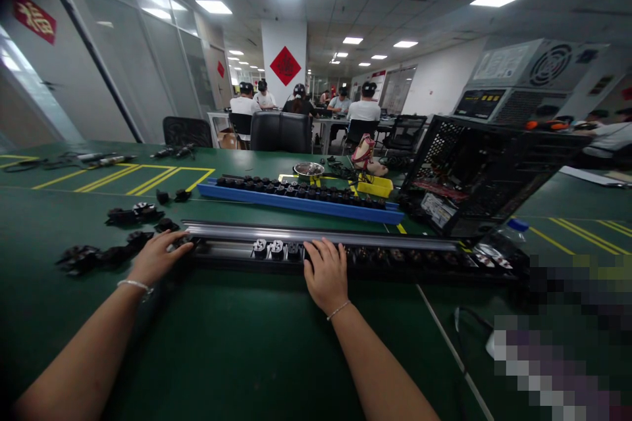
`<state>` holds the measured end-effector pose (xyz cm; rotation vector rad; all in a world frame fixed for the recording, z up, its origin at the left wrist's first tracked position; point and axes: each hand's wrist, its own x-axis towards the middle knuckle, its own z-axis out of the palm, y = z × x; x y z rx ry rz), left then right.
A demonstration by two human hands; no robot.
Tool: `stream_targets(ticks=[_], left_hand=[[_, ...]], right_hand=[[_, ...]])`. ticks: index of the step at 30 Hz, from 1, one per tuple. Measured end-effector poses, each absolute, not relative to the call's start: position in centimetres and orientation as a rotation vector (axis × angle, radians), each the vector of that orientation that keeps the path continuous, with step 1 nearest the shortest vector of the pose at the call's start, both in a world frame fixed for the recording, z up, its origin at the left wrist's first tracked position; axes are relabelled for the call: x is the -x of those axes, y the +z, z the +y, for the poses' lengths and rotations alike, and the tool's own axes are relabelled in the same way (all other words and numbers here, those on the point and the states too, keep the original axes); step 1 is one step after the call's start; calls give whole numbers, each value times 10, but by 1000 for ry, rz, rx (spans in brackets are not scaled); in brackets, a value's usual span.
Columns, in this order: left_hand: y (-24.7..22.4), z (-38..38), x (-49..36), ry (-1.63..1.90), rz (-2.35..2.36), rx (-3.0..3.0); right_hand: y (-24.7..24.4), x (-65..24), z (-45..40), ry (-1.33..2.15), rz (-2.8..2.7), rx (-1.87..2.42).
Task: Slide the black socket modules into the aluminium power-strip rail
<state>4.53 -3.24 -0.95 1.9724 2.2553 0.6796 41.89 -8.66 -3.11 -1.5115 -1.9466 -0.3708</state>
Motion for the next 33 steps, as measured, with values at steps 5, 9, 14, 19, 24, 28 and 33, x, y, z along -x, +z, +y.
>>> stream_targets(ticks=[5,9,14,19,24,28,33], left_hand=[[-20,-28,-34,795,2189,-1985],[-19,-28,-31,864,2156,-1954],[-19,-29,-28,903,2121,-1920],[-24,-27,-23,942,2147,-1874],[-20,-31,-26,950,2216,-1818],[-16,-33,-29,938,2272,-1732],[-21,-31,-29,990,2282,-1718]], right_hand=[[-30,-419,-87,-370,-1949,1510],[-30,-419,-87,-366,-1947,1502],[-30,-419,-88,-347,-1943,1505],[-29,-419,-87,-352,-1940,1490],[-30,-419,-87,-362,-1943,1486],[-30,-419,-88,-359,-1946,1496],[-30,-419,-87,-379,-1946,1504]])
